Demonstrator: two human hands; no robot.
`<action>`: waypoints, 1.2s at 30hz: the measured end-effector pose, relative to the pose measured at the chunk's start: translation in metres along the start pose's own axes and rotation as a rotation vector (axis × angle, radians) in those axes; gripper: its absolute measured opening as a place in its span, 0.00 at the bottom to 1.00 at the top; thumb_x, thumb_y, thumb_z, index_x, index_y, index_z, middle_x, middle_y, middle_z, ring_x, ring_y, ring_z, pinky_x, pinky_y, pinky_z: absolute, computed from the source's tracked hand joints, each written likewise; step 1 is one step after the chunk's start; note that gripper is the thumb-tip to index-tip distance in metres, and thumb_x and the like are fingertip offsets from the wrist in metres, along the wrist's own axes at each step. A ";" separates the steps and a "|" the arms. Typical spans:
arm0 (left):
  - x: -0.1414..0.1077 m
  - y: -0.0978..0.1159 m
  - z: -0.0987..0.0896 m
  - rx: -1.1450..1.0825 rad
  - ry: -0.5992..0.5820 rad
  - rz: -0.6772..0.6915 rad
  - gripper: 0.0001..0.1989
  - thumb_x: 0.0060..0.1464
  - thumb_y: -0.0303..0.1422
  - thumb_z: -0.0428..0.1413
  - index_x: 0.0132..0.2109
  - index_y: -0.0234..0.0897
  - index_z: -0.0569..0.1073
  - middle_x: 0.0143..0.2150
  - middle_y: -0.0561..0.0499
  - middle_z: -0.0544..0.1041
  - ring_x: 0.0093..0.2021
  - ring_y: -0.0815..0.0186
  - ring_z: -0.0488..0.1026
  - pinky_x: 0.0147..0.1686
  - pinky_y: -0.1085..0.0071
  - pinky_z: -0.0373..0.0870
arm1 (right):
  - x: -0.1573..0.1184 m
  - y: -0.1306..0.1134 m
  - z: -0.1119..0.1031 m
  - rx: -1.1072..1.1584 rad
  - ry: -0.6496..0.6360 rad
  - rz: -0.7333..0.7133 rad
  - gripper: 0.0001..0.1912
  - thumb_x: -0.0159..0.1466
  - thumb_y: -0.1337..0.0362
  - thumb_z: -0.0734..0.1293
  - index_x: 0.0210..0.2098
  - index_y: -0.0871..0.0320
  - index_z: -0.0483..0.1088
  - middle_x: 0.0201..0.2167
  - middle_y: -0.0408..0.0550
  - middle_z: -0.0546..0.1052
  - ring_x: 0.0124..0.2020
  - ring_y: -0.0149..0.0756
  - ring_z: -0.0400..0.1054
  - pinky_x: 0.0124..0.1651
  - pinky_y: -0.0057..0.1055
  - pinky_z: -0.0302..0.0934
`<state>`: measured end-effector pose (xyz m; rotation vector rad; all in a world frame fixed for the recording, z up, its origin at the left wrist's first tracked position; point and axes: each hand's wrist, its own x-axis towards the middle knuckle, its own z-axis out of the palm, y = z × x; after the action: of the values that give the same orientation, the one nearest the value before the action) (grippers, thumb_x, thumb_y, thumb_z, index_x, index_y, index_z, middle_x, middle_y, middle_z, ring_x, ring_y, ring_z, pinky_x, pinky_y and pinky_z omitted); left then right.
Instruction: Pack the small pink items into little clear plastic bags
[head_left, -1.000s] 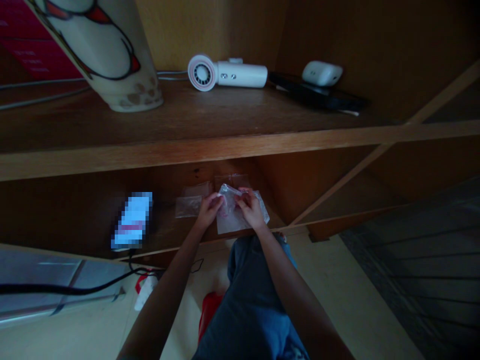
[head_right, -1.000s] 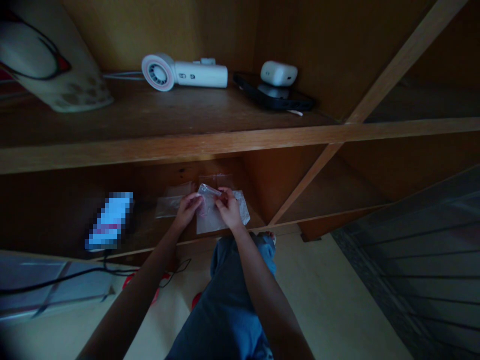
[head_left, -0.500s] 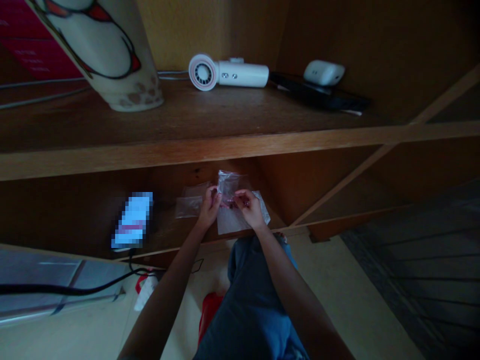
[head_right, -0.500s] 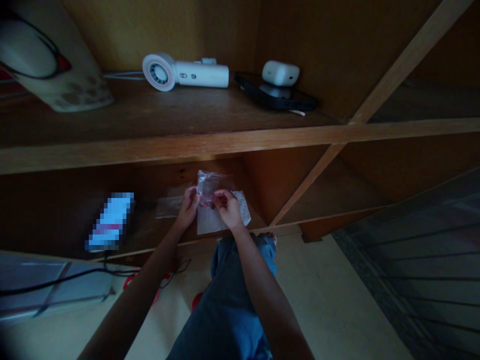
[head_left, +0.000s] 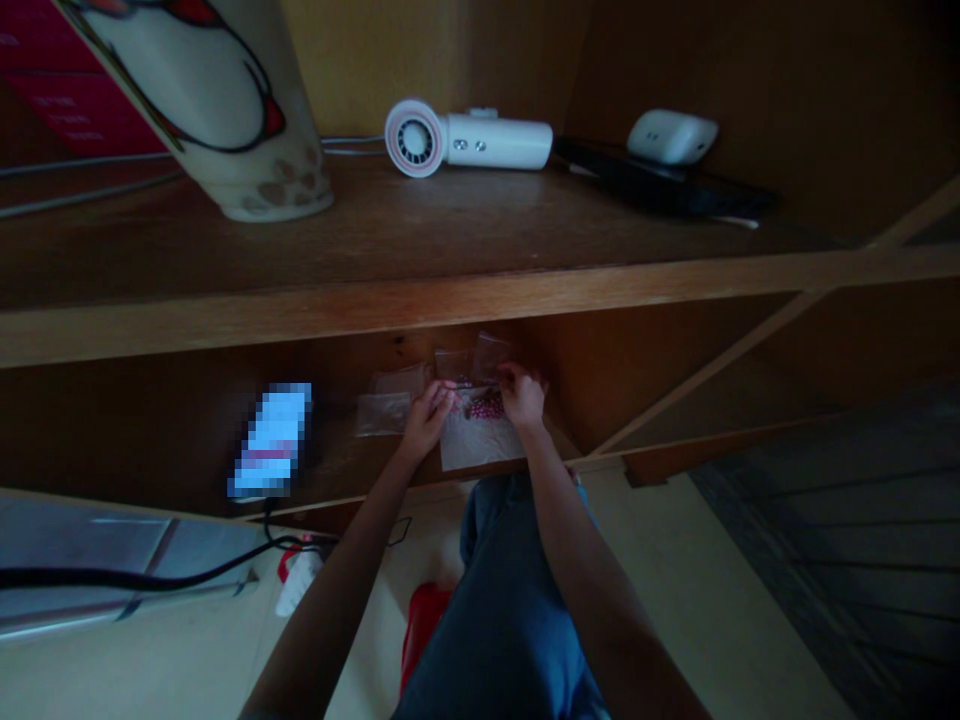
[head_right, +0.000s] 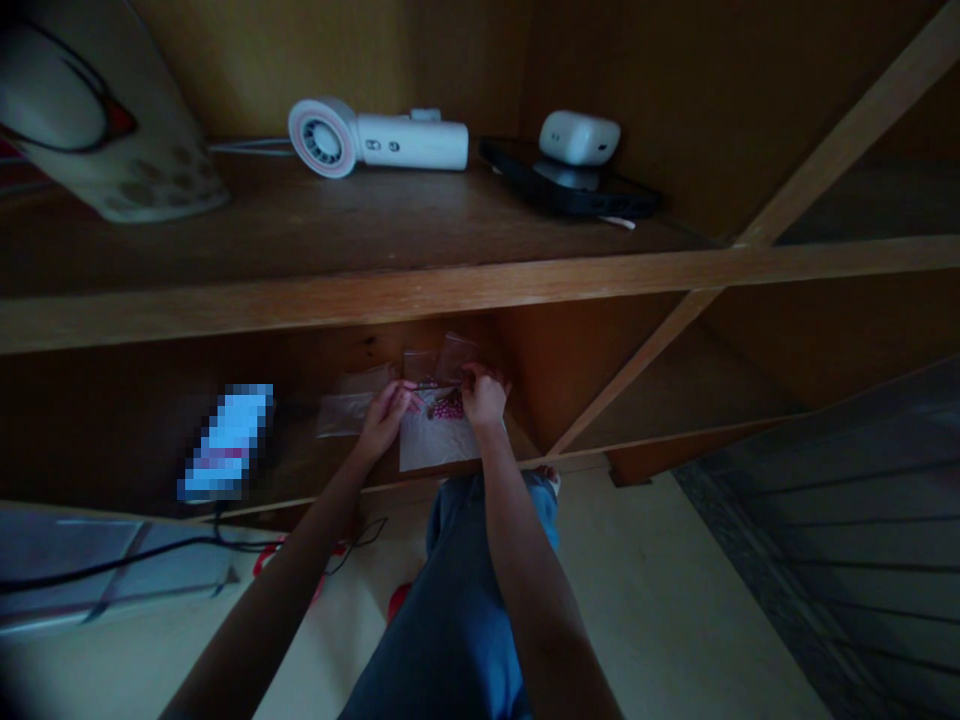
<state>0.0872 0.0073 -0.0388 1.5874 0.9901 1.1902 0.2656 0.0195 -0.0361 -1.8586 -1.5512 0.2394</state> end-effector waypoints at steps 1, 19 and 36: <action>0.000 0.000 0.000 0.011 0.004 -0.002 0.12 0.56 0.41 0.47 0.40 0.37 0.66 0.30 0.53 0.73 0.29 0.70 0.71 0.33 0.73 0.67 | 0.000 -0.001 0.000 -0.022 -0.014 -0.001 0.13 0.60 0.68 0.58 0.41 0.53 0.70 0.37 0.48 0.75 0.45 0.44 0.62 0.50 0.47 0.47; -0.006 0.005 -0.003 -0.051 0.072 0.046 0.12 0.53 0.40 0.52 0.36 0.35 0.69 0.27 0.53 0.72 0.28 0.70 0.70 0.31 0.74 0.67 | -0.002 -0.002 0.003 -0.130 -0.001 0.023 0.19 0.63 0.66 0.54 0.51 0.53 0.65 0.45 0.50 0.72 0.48 0.45 0.60 0.49 0.44 0.50; -0.012 -0.009 -0.085 0.970 0.140 -0.015 0.10 0.51 0.32 0.51 0.39 0.37 0.74 0.41 0.46 0.75 0.44 0.59 0.70 0.48 0.60 0.63 | -0.019 0.003 -0.017 0.116 0.109 0.033 0.16 0.57 0.69 0.59 0.45 0.56 0.67 0.40 0.48 0.74 0.44 0.40 0.64 0.49 0.39 0.54</action>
<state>0.0009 0.0144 -0.0385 2.2187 1.8369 0.8347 0.2723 -0.0053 -0.0306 -1.7785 -1.4043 0.2345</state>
